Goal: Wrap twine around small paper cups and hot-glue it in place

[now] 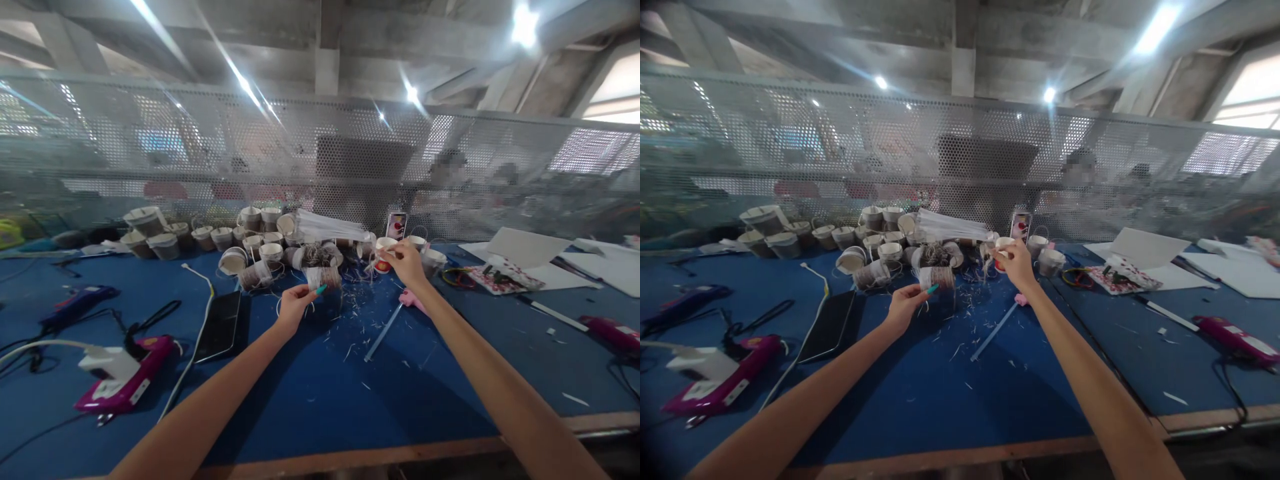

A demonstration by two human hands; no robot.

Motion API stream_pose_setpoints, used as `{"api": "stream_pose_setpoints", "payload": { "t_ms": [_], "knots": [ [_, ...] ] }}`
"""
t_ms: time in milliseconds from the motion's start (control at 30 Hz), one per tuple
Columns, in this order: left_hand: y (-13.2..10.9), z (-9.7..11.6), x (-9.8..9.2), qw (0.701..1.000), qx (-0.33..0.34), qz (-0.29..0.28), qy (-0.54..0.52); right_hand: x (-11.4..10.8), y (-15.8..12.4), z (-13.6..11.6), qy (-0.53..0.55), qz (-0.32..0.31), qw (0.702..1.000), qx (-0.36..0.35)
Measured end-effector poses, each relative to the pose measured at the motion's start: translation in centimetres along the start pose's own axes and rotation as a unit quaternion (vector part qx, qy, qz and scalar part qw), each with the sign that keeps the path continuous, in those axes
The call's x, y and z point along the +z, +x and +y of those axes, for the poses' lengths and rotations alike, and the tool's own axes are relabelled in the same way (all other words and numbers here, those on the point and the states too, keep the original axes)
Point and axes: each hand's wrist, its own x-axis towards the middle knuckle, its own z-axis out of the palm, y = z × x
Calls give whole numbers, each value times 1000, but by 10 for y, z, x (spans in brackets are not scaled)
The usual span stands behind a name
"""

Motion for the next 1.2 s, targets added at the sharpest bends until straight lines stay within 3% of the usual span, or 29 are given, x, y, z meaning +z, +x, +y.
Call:
{"api": "stream_pose_setpoints", "payload": {
  "t_ms": [100, 200, 300, 367, 600, 767, 867, 1200],
  "knots": [
    [-1, -1, 0, 1000, -4, -4, 1, -3, -17, 6, 144, -22, 982, 119],
    [-3, -1, 2, 1000, -9, -6, 5, 0, -34, 8, 298, -22, 926, 231],
    [-6, -1, 5, 1000, -11, -19, 21, 5, -48, 3, 361, -36, 886, 288],
    [-8, 0, 7, 999, -11, -27, 32, 8, -54, -1, 365, -64, 881, 294],
    [-9, 1, 9, 997, -31, -27, 62, 14, -66, -6, 307, -163, 916, 198],
    [-10, 3, 11, 997, -60, -28, 48, 21, -74, -6, 160, -253, 949, 101],
    [-11, 4, 13, 997, -69, -28, 33, 25, -80, -5, 78, -257, 961, 65],
    [-12, 5, 13, 995, -72, -63, 35, 29, -87, -4, -65, -297, 952, -2]
  ]
}}
